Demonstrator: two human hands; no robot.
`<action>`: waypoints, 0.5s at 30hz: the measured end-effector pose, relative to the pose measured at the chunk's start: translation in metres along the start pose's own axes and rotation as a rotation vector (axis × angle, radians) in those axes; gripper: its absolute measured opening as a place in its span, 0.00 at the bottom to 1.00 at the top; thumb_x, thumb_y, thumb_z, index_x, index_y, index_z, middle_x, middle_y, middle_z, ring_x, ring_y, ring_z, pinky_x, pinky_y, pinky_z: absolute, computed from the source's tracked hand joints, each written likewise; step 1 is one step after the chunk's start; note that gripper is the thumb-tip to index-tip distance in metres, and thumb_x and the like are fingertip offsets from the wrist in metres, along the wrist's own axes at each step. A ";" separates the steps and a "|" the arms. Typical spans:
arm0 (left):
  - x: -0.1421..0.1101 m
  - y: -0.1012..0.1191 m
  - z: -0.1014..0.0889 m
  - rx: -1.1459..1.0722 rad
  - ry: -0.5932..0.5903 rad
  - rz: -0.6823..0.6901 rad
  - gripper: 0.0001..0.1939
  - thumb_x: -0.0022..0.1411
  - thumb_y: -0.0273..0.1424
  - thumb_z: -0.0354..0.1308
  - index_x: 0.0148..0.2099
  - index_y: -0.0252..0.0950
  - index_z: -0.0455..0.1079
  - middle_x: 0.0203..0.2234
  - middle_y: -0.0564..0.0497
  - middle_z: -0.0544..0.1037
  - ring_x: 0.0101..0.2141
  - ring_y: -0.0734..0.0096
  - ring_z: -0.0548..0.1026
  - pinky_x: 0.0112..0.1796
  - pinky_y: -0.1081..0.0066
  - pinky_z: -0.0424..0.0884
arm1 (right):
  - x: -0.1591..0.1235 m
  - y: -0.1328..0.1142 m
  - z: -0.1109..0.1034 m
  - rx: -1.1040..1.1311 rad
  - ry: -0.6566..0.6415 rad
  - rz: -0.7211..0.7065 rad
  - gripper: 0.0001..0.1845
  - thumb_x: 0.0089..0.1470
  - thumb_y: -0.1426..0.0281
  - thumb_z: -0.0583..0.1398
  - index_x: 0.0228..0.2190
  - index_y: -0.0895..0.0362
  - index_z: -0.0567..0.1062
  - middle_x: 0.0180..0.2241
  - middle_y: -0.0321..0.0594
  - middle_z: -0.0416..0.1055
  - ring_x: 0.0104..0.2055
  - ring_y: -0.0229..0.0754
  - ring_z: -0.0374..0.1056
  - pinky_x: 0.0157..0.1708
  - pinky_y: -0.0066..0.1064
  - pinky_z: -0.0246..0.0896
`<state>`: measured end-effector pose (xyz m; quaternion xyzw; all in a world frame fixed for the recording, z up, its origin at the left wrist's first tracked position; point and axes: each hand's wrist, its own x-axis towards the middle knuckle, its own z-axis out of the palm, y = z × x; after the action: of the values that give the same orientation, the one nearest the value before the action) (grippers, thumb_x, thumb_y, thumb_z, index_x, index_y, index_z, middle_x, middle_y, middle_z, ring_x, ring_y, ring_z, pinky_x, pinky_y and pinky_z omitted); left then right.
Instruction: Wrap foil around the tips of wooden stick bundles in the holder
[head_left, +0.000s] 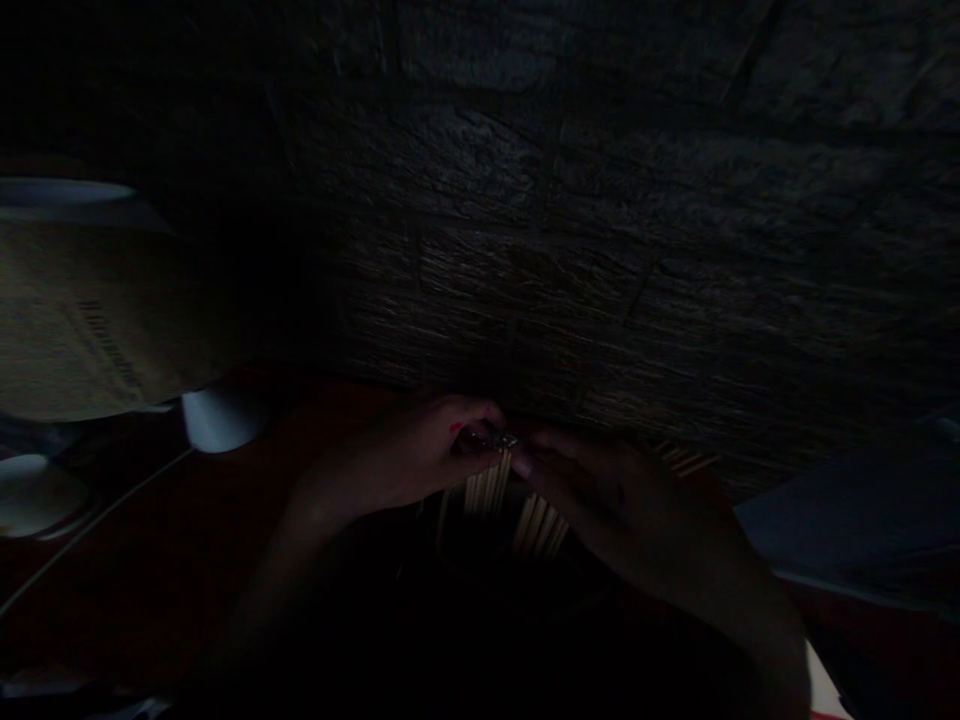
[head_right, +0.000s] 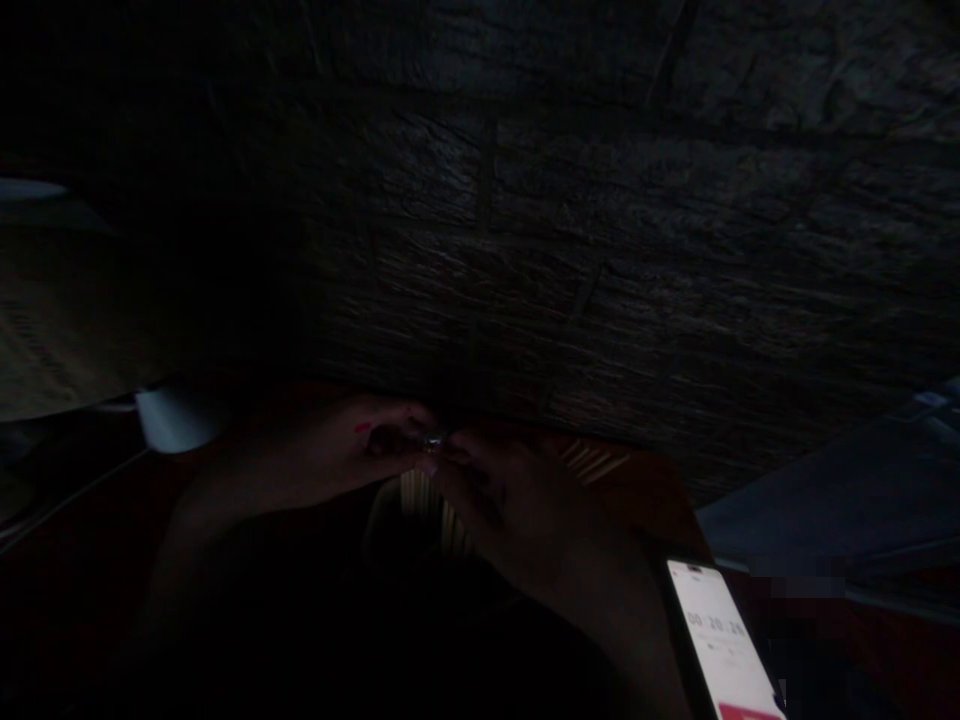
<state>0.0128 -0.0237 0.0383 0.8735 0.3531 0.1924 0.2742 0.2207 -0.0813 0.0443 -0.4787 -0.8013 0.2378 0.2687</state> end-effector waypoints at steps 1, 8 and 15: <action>0.000 -0.001 0.000 0.009 0.003 0.004 0.09 0.65 0.34 0.59 0.45 0.37 0.76 0.35 0.52 0.83 0.34 0.69 0.80 0.34 0.73 0.71 | 0.000 0.000 0.000 0.000 -0.007 0.002 0.13 0.64 0.61 0.56 0.45 0.48 0.78 0.45 0.34 0.80 0.47 0.42 0.76 0.45 0.31 0.70; -0.001 -0.007 0.004 -0.052 0.024 0.056 0.10 0.66 0.35 0.57 0.46 0.38 0.76 0.35 0.50 0.82 0.34 0.69 0.79 0.35 0.72 0.72 | 0.002 0.000 0.000 0.043 -0.026 -0.002 0.14 0.65 0.60 0.55 0.47 0.47 0.77 0.44 0.34 0.80 0.49 0.41 0.74 0.47 0.32 0.69; -0.001 -0.005 0.004 -0.062 -0.002 0.027 0.09 0.66 0.33 0.57 0.46 0.38 0.75 0.38 0.52 0.82 0.38 0.69 0.79 0.38 0.72 0.72 | 0.001 0.000 0.001 0.044 -0.027 0.005 0.15 0.65 0.61 0.56 0.49 0.47 0.77 0.46 0.34 0.79 0.50 0.42 0.74 0.49 0.33 0.69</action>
<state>0.0119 -0.0224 0.0317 0.8694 0.3350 0.2060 0.2991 0.2195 -0.0801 0.0442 -0.4716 -0.7981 0.2625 0.2679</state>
